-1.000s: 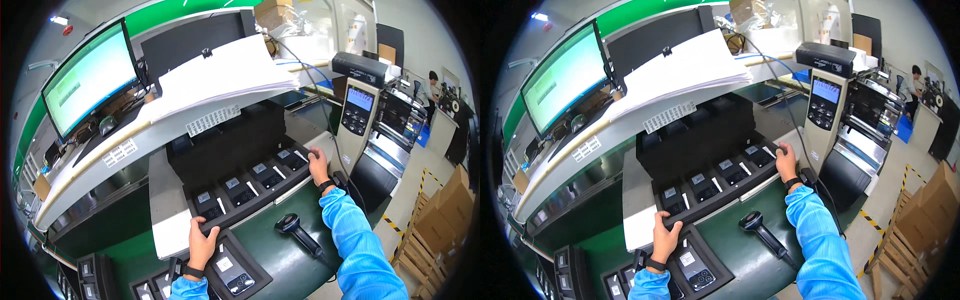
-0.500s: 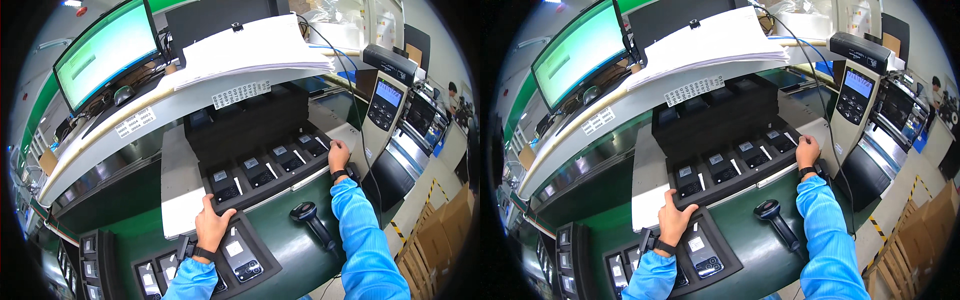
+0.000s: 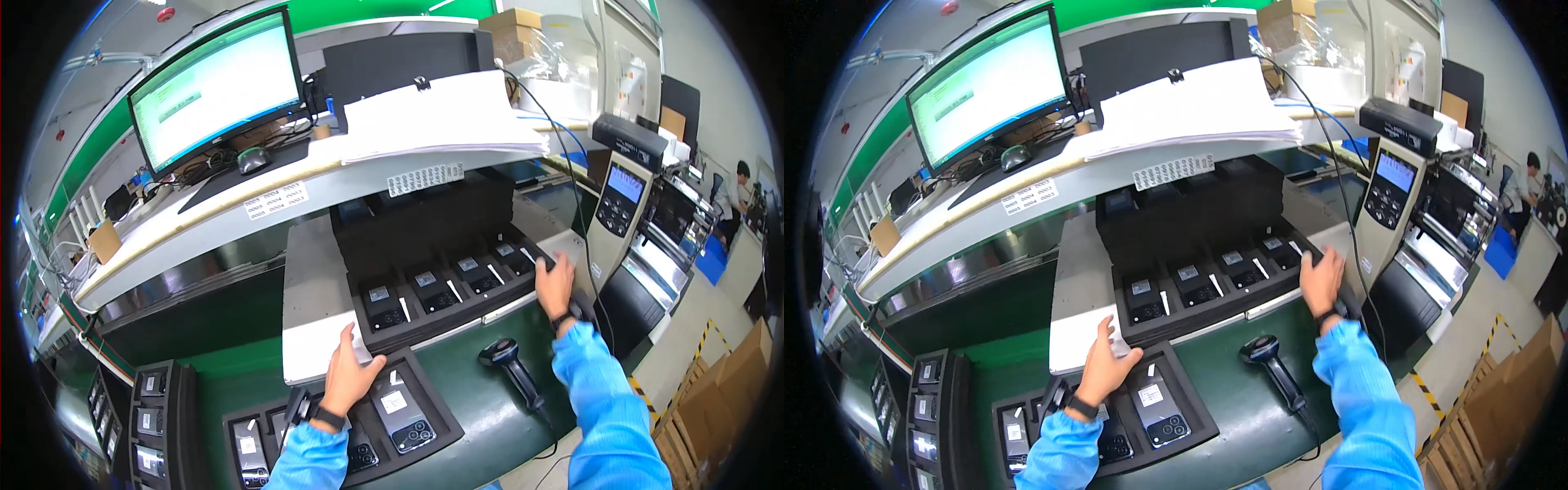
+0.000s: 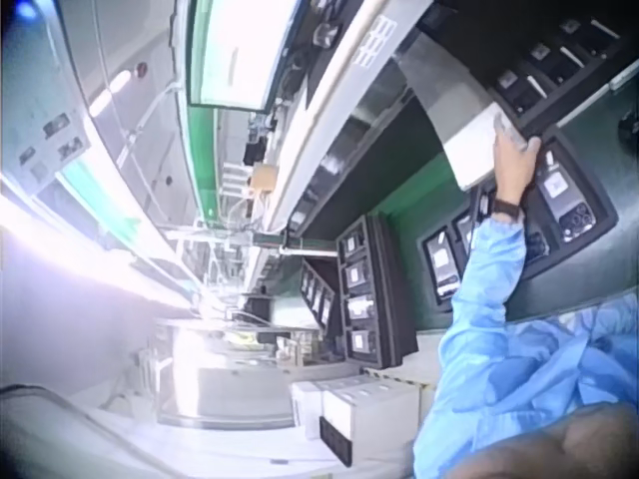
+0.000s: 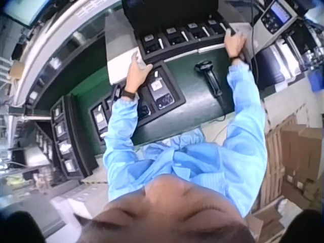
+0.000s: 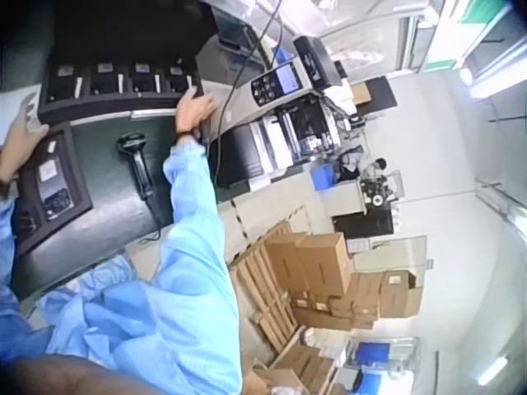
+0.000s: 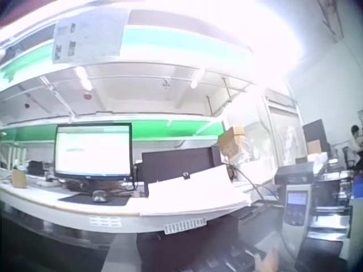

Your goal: Scanning barcode labels on mobile phones and organizing them into trays on an assembly line.

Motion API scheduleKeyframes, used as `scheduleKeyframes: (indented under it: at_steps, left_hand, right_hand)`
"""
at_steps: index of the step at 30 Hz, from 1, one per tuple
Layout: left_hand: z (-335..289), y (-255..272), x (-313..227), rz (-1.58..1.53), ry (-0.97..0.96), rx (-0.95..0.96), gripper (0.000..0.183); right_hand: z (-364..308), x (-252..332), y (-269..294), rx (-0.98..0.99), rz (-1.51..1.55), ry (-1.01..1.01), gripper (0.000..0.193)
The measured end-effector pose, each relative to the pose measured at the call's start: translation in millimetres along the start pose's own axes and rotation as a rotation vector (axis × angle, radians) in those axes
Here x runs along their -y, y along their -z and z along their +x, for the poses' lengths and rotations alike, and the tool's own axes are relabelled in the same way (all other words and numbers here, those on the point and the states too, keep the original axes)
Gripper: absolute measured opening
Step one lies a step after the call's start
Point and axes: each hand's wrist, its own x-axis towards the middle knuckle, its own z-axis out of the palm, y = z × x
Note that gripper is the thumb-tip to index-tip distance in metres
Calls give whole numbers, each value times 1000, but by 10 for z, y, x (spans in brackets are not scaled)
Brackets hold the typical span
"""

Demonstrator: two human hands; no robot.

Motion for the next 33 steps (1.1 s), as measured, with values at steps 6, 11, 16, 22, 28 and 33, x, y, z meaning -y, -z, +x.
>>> scheduleKeyframes:
  at_steps: [6, 11, 16, 22, 28, 33]
  left_hand:
    - [-490, 149, 110, -9, -214, 56, 36]
    - [-404, -139, 171, 62, -399, 115, 28]
    - [-397, -202, 314, -18, -363, 130, 29]
    - [-415, -200, 302, 34, -359, 127, 32]
    - [-435, -209, 316, 135, -364, 157, 33]
    - [-438, -217, 312, 137, -389, 73, 30]
  right_hand:
    - [-1281, 378, 1102, 717, 264, -108, 50]
    - [-1402, 693, 1262, 858, 93, -116, 53]
    - [-1648, 1174, 1514, 1113, 686, -494, 42]
    - [-2131, 1843, 1540, 1263, 589, -307, 49]
    - [-2133, 1859, 1555, 1237, 483, -263, 60]
    - [-1871, 1462, 1441, 1015, 386, 14, 72]
